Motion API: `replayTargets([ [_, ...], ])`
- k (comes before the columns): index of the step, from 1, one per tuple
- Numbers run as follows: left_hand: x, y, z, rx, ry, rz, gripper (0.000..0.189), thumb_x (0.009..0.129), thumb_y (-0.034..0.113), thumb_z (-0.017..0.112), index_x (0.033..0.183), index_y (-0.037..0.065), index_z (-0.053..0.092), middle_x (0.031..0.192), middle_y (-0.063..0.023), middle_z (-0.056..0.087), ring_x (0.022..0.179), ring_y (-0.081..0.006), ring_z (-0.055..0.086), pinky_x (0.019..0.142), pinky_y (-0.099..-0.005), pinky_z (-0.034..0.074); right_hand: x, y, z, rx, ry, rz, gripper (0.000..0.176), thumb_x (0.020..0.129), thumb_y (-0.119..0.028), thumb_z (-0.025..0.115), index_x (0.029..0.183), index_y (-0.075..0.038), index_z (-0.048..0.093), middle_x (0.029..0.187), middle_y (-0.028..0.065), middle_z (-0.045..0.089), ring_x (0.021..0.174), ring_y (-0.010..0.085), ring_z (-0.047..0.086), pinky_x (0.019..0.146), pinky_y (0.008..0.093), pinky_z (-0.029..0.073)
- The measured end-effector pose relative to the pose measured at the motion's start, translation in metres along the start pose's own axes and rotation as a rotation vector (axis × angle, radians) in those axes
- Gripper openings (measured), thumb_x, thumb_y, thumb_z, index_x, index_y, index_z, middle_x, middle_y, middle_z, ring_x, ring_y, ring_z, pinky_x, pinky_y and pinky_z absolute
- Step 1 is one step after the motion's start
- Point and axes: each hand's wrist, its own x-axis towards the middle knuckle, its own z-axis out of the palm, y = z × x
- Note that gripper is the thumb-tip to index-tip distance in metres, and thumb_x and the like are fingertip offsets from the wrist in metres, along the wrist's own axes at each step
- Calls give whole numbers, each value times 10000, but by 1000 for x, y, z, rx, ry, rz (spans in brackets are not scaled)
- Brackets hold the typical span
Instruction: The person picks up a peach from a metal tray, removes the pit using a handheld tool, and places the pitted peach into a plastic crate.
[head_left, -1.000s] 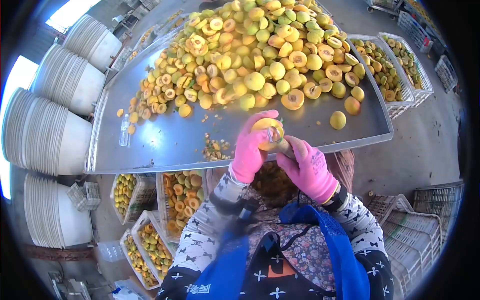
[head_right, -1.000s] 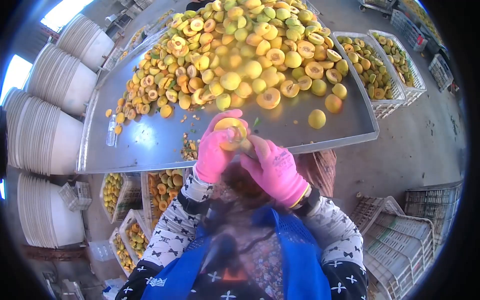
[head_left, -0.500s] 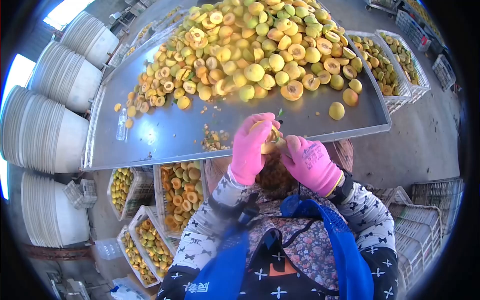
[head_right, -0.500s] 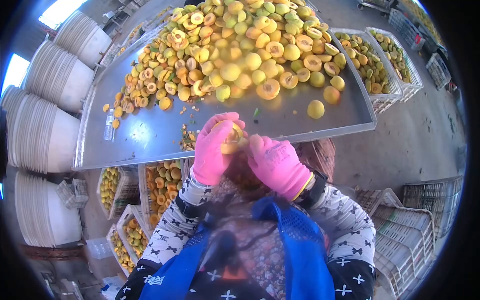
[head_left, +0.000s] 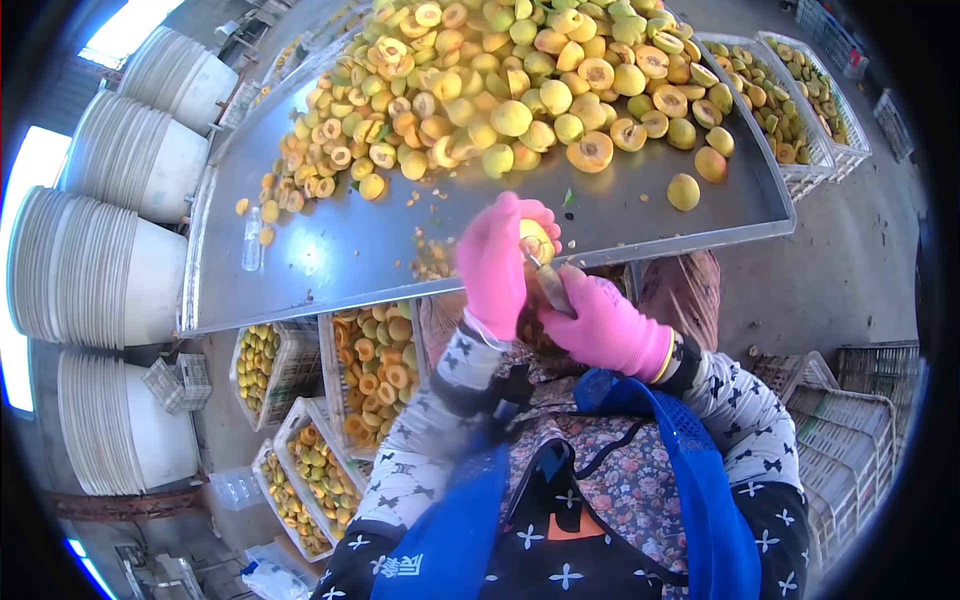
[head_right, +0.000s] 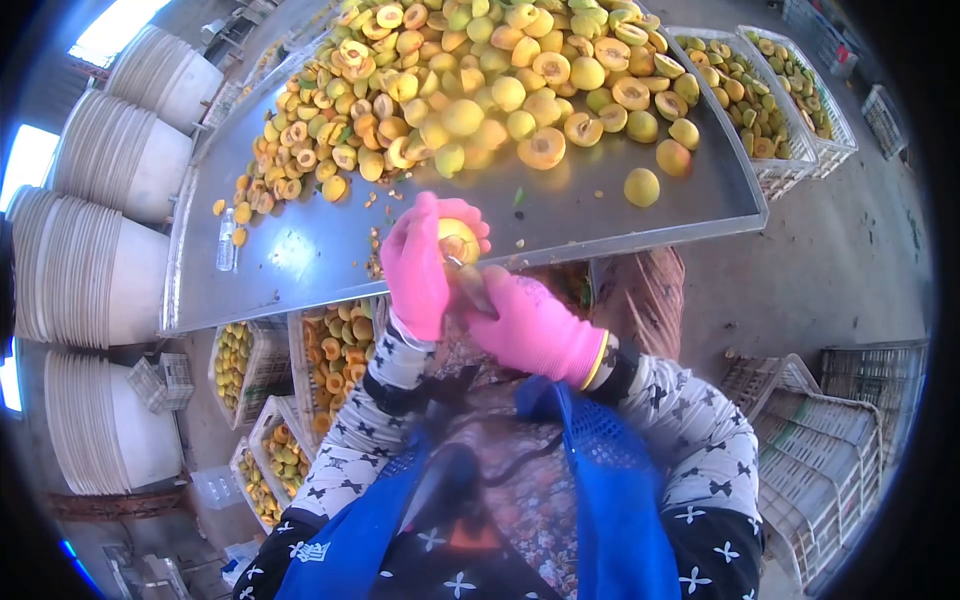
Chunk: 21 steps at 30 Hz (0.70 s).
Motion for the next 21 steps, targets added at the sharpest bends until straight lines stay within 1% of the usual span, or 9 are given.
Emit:
replayTargets([
  [3,6,1,-13,65,-108,-166,376,998,336,574,925,-25,651,819,-103,658,702,-174,638,638,-288,527,10,-19,-19,376,-337,662,247,869,-160,633,1023,10,540,672,105,602,506,250,604,484,370,475],
  [4,8,1,-16,74,-142,-206,387,999,347,572,911,-21,655,807,-99,659,686,-169,635,626,-280,522,12,-22,-21,540,-371,704,204,879,-142,620,999,-1,535,675,76,588,487,201,573,463,335,453],
  [6,0,-11,-6,208,19,94,396,1011,339,550,919,-30,659,819,-122,674,683,-200,657,637,-299,556,15,-25,-22,877,-433,785,122,898,-107,592,952,-22,524,680,17,560,450,103,510,422,265,408],
  [7,-2,-15,-2,276,95,243,401,1017,335,539,923,-35,662,825,-134,681,681,-215,668,643,-309,573,16,-25,-20,907,-423,777,123,891,-103,598,947,-17,530,668,27,564,443,110,512,417,261,401],
  [11,1,0,-12,27,-183,-64,433,1036,330,498,916,-48,671,814,-148,684,688,-206,654,647,-280,538,15,-21,-29,1005,-494,772,157,870,-129,628,942,-2,570,628,26,555,434,108,510,416,245,387],
  [15,14,-1,-21,93,-453,-162,438,1015,358,538,886,-39,672,800,-120,670,686,-185,649,634,-297,527,5,-9,-37,1019,-604,834,158,868,-149,654,914,-11,591,624,5,545,445,90,506,422,231,386],
  [18,24,-1,-39,149,-448,-317,451,1018,366,533,874,-38,675,793,-114,667,703,-184,650,619,-294,526,2,-14,-40,860,-716,900,143,885,-169,679,935,-57,606,683,-12,566,503,63,506,448,202,382],
  [19,29,-13,-50,98,-464,-219,452,1012,391,537,912,-29,670,827,-127,673,726,-205,667,634,-312,552,-4,-14,-38,856,-688,936,151,891,-180,678,946,-59,606,696,-20,567,511,55,506,451,200,380],
  [21,20,-13,-53,-80,-196,-261,456,1011,409,529,943,-22,660,857,-140,674,745,-233,678,661,-333,570,-7,-4,-34,743,-647,992,172,894,-200,678,962,-59,606,709,-12,576,523,71,518,461,215,389],
])
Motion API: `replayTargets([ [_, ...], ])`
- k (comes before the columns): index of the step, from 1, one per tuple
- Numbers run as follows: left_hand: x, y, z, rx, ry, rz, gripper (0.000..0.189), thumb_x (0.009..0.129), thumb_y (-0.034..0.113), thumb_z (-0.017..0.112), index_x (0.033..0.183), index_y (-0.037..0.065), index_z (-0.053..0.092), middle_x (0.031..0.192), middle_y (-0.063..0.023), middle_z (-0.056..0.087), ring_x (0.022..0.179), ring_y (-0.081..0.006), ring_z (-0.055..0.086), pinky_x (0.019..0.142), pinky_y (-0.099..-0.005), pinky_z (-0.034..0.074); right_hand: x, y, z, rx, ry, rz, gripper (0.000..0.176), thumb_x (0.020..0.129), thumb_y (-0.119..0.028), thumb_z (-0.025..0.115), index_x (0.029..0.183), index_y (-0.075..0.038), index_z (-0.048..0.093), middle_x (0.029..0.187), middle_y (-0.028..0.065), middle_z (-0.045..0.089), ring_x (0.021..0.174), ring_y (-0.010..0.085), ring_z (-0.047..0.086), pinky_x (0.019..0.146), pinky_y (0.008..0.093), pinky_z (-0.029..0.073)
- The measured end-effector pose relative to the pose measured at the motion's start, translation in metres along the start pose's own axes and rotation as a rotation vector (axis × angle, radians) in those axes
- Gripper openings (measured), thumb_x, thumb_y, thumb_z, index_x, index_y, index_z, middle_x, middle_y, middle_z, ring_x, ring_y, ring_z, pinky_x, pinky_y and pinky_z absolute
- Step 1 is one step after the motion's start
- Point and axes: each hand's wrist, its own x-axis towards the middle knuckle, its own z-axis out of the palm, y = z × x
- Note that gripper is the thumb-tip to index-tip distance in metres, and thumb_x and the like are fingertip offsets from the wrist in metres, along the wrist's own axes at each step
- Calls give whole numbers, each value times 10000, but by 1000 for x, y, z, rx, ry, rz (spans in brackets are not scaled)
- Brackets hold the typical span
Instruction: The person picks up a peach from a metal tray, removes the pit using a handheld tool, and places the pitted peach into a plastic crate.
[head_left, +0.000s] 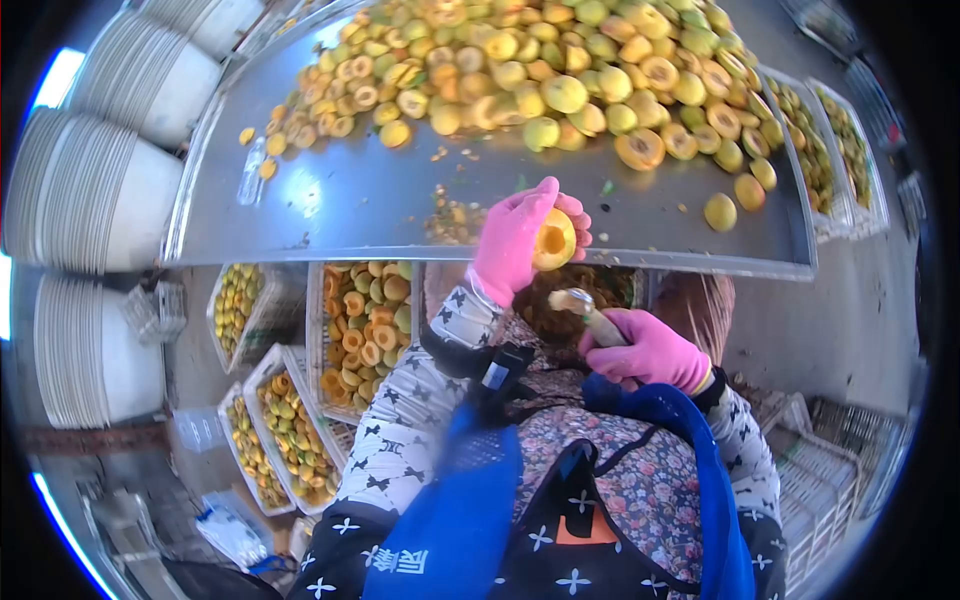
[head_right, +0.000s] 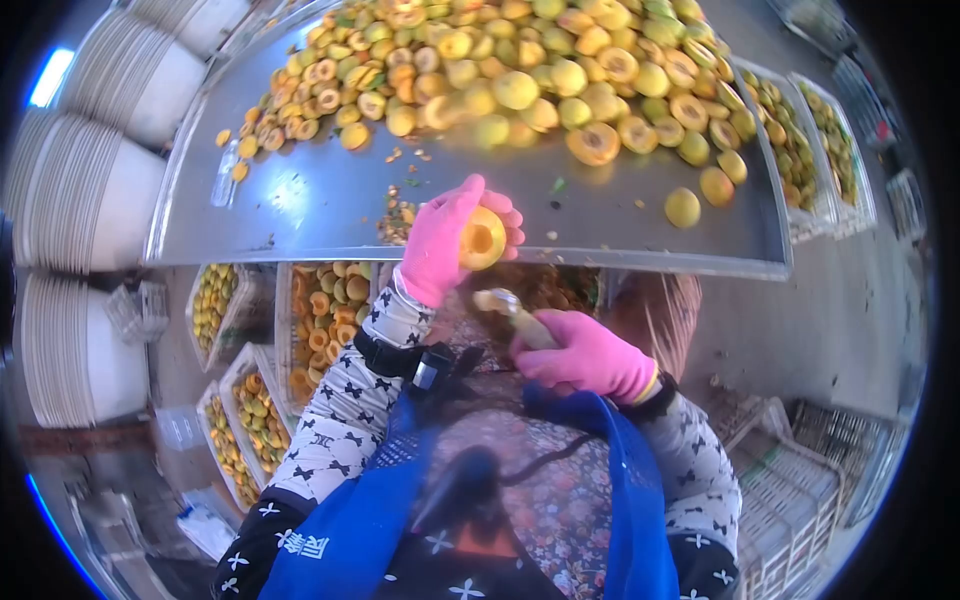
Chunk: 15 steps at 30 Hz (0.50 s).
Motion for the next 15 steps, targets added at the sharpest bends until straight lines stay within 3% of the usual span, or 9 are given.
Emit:
replayTargets([
  [1,-8,3,-3,-117,128,10,459,1011,418,525,959,-19,655,873,-147,675,755,-248,683,675,-343,579,5,7,-7,-78,67,43,184,890,-209,679,966,-57,607,710,3,584,527,94,529,468,232,400],
  [2,-12,-3,-30,-276,5,-16,463,1024,400,495,1077,-41,626,981,-186,674,877,-317,689,768,-403,585,12,19,-18,-165,118,86,197,887,-218,679,970,-54,608,711,18,592,530,117,540,476,250,410],
  [3,-22,-5,-47,-301,-5,-9,469,1025,410,488,1077,-36,623,988,-181,672,887,-312,687,778,-403,582,26,56,-43,-931,430,-206,268,865,-264,692,975,-35,607,753,94,634,626,235,597,559,346,469],
  [4,-36,-7,-63,-321,4,7,475,1026,420,481,1076,-31,620,995,-176,669,897,-307,685,788,-404,579,28,85,-66,-1117,578,-170,280,839,-271,699,941,-20,624,805,154,636,748,340,607,696,413,492],
  [6,-81,3,-102,-264,9,98,348,995,323,573,1109,-5,605,1018,-141,665,905,-271,680,808,-376,568,27,72,-59,-951,800,-443,252,824,-207,670,995,-25,631,828,153,619,806,379,602,792,425,489],
  [9,-121,-5,-171,815,277,557,276,910,147,679,1136,12,596,1009,-110,668,928,-232,675,821,-347,558,24,35,-74,-1139,599,-145,333,825,-195,673,1116,-40,625,895,194,676,850,359,648,768,427,498],
  [13,-230,-47,-286,1270,1090,305,342,818,35,725,1139,48,610,1054,-94,675,987,-215,668,862,-335,544,17,10,-23,-1097,395,130,386,821,-238,700,1142,-43,614,901,185,686,833,328,679,770,415,517],
  [14,-255,-74,-326,760,1145,307,368,806,29,730,1154,52,611,1065,-95,681,989,-235,669,874,-339,539,17,4,-13,-1096,399,185,394,813,-241,708,1143,-46,615,906,189,690,839,336,685,773,418,521],
  [15,-273,-92,-353,731,1184,308,394,803,35,728,1177,52,607,1091,-105,678,1009,-256,663,893,-345,530,23,8,-13,-1095,373,181,404,804,-247,716,1141,-47,616,918,189,692,858,334,688,784,416,523],
])
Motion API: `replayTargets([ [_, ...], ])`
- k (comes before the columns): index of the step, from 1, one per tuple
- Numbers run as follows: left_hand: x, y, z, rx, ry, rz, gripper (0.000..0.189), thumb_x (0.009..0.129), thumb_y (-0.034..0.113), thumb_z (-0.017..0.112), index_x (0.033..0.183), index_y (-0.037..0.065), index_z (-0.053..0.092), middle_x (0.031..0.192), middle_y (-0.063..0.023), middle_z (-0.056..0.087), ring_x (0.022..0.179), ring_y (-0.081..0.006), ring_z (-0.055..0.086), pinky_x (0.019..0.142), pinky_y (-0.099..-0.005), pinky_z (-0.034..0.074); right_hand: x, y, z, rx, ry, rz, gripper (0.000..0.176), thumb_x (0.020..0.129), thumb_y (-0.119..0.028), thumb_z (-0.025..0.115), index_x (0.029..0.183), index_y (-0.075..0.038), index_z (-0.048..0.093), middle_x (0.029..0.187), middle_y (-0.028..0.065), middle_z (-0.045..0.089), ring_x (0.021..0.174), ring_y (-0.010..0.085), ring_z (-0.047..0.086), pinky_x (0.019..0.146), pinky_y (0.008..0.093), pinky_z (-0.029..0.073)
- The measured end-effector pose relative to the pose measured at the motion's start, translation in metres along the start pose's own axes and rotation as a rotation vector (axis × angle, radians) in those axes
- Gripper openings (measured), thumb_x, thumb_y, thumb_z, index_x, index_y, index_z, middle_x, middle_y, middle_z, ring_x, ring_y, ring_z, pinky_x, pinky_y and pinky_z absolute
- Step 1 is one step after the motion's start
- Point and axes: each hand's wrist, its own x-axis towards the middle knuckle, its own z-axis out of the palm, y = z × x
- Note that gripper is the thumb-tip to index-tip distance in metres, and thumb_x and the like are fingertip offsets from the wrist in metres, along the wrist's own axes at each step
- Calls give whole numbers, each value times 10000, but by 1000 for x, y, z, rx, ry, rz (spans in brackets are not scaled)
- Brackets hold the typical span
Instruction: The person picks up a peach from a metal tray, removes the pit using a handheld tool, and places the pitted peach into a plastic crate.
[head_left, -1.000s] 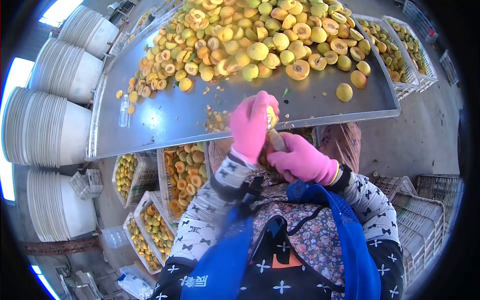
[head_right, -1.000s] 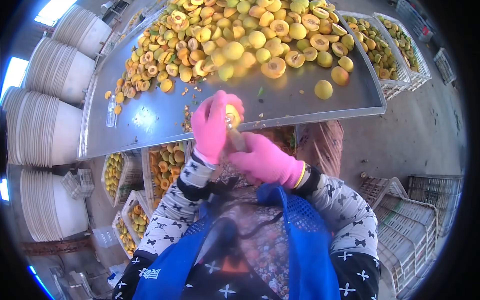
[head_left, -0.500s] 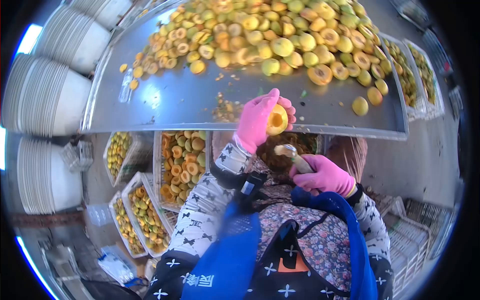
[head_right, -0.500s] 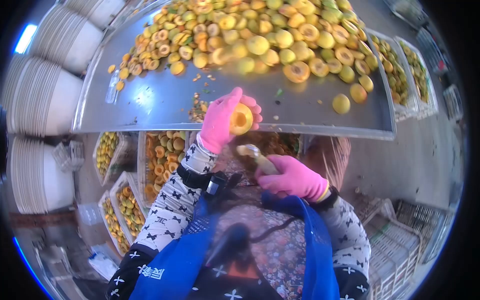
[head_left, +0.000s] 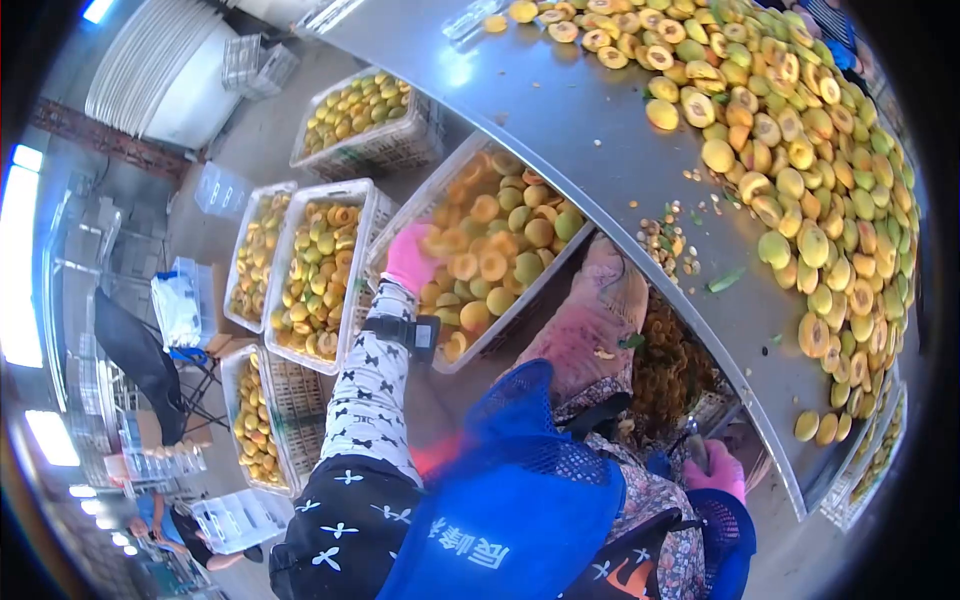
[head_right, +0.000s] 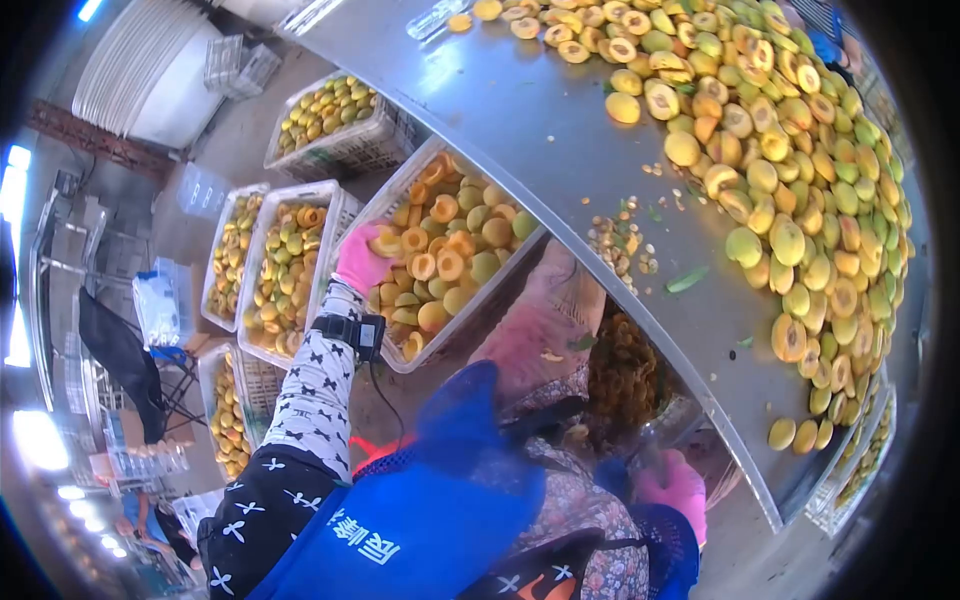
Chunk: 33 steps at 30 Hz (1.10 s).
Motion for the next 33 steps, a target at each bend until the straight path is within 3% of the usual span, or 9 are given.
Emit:
replayTargets([
  [3,5,-62,-28,716,66,414,476,810,77,707,1268,46,580,1200,-157,652,1102,-320,628,965,-365,496,12,-14,16,-73,-117,22,434,812,-239,699,1200,-64,618,1033,226,681,996,363,668,872,413,515],
  [6,65,-63,31,-275,256,-251,575,823,147,665,1373,64,520,1354,-208,550,1233,-377,537,1040,-397,440,47,-11,26,-207,-191,-39,485,805,-279,703,1228,-66,601,1064,235,675,1026,387,652,886,438,508],
  [9,94,-63,67,497,153,119,642,818,200,642,1428,90,476,1450,-235,445,1294,-402,466,1078,-410,402,50,-22,34,-230,-152,-27,530,794,-326,709,1238,-62,590,1069,240,671,1033,403,641,900,457,500],
  [19,156,-79,114,1204,-116,-98,207,873,244,547,923,169,734,1043,-107,688,988,-296,635,859,-419,486,54,-30,40,-246,-145,17,640,792,-485,699,1267,-72,585,1096,214,676,1035,392,649,916,449,506],
  [22,153,-55,129,956,26,-55,318,927,314,531,1143,119,660,1084,-157,673,1058,-358,618,897,-461,494,44,-32,31,-196,-124,-45,596,827,-471,666,1276,-89,581,1115,222,668,1042,410,634,925,463,501],
  [25,189,-70,98,1286,-514,-18,346,920,346,541,1074,86,709,1214,-186,643,1164,-380,576,961,-457,480,47,-31,27,-103,-71,-218,597,828,-472,660,1282,-94,572,1095,224,671,1033,408,636,913,472,502],
  [26,170,-11,86,780,-279,-315,337,937,316,522,1071,70,709,1223,-168,651,1132,-369,596,949,-464,487,47,-26,29,-67,-52,-165,598,826,-472,663,1280,-93,572,1090,224,672,1028,408,638,909,472,502],
  [30,113,104,98,385,486,446,280,939,239,615,1117,40,702,1086,-133,696,1015,-297,635,883,-378,521,45,-7,37,11,-72,-121,571,850,-461,646,1275,-87,568,1125,219,648,1034,404,634,906,464,504],
  [33,79,242,171,189,-75,376,316,924,217,674,1190,46,681,1197,-127,640,1040,-261,626,895,-339,521,39,-3,26,14,-105,-277,615,817,-476,684,1258,-60,577,1085,207,679,1028,375,652,895,430,517],
])
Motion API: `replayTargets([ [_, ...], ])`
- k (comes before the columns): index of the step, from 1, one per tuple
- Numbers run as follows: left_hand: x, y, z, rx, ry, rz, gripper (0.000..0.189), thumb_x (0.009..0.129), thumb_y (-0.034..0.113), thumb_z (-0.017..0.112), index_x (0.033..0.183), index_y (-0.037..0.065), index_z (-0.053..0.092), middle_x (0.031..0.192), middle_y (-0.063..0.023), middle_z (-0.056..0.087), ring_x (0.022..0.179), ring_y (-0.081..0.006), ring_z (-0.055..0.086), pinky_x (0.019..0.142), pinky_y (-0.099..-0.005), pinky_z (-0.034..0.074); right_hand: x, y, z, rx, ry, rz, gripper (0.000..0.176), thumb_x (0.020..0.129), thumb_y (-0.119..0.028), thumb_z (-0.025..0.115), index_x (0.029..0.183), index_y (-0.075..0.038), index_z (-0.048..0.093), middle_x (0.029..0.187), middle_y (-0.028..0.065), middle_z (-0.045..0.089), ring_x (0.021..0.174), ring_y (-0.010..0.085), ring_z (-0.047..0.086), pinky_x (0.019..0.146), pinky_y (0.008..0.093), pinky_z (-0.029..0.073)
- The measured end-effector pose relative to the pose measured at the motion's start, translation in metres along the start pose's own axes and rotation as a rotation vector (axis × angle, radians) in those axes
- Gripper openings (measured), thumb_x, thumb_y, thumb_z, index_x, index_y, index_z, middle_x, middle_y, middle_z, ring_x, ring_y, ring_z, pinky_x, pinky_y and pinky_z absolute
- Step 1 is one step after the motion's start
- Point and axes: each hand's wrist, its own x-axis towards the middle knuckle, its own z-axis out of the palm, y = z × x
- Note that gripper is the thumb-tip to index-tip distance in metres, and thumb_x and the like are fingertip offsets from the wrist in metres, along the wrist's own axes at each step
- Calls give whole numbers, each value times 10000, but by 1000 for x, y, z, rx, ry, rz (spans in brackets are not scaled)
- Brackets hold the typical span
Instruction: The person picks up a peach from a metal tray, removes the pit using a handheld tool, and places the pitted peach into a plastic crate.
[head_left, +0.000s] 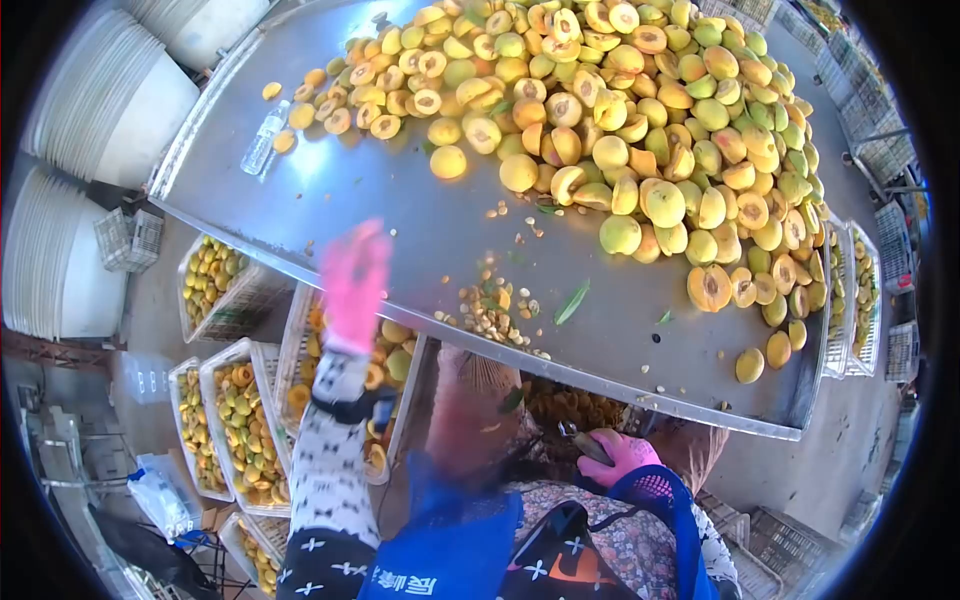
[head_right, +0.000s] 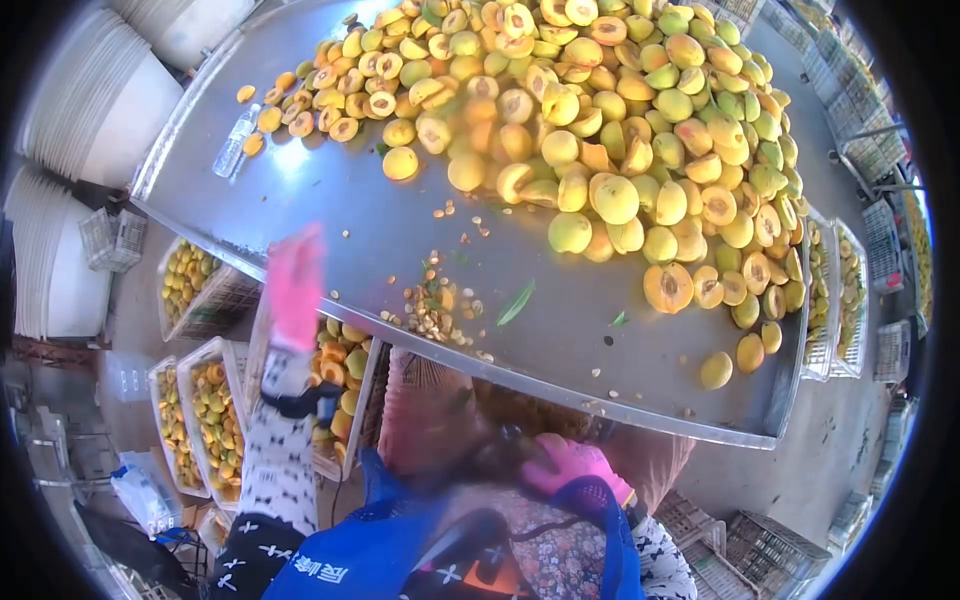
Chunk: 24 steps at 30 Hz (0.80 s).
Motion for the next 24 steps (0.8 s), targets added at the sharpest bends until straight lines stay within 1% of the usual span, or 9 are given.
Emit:
replayTargets([
  [1,14,0,35,-13,-108,162,425,918,289,683,1271,58,634,1279,-147,592,1056,-265,628,899,-340,522,-1,3,3,29,29,-19,602,819,-462,687,1252,-57,582,1084,204,680,1022,374,654,891,429,518],
  [2,27,40,62,-215,-255,-50,540,887,361,706,1328,73,589,1343,-169,551,1142,-294,594,964,-374,491,-4,6,5,58,68,-34,588,822,-449,689,1245,-54,587,1082,202,681,1016,373,657,886,428,520],
  [8,93,14,218,70,-426,76,735,764,360,766,1387,71,507,1373,-204,510,1284,-361,475,1100,-433,378,-33,3,0,224,242,62,532,824,-388,707,1221,-46,609,1071,197,681,1011,370,661,876,417,523],
  [10,87,25,203,82,-439,-15,761,759,339,758,1411,73,471,1360,-221,512,1274,-365,480,1089,-432,389,-46,9,2,278,279,57,516,822,-358,716,1218,-43,610,1058,198,681,1005,366,665,873,410,522],
  [13,49,44,160,-1117,-604,-297,552,856,167,687,1358,27,505,1249,-167,571,1044,-276,631,858,-389,551,-61,7,-13,458,386,-30,462,823,-249,727,1213,-32,607,1004,201,681,944,345,681,844,390,521],
  [16,-13,104,104,-1554,-741,-364,455,938,233,603,1337,33,511,1252,-167,578,1072,-318,613,893,-434,534,-55,-13,-40,490,494,-136,413,836,-206,729,1190,-43,592,953,185,686,868,357,686,784,408,546],
  [19,-59,142,84,-1556,-716,-539,451,985,327,535,1329,36,513,1261,-178,579,1089,-331,605,904,-447,527,-32,-28,-48,174,894,-434,359,837,-184,731,1131,-45,578,900,167,678,787,347,677,706,428,535],
  [23,-110,177,78,-1273,-735,-266,462,1010,378,483,1333,50,518,1267,-185,581,1050,-310,614,906,-438,524,-16,-43,-57,25,1033,-517,385,840,-243,735,1139,-71,563,861,118,655,755,324,660,658,429,518],
  [24,-116,181,77,-1470,-772,-432,408,1000,268,540,1337,40,506,1254,-181,586,1075,-284,606,887,-392,535,-19,-44,-57,-32,1032,-477,388,841,-254,733,1142,-77,562,854,106,648,748,316,657,648,425,513],
])
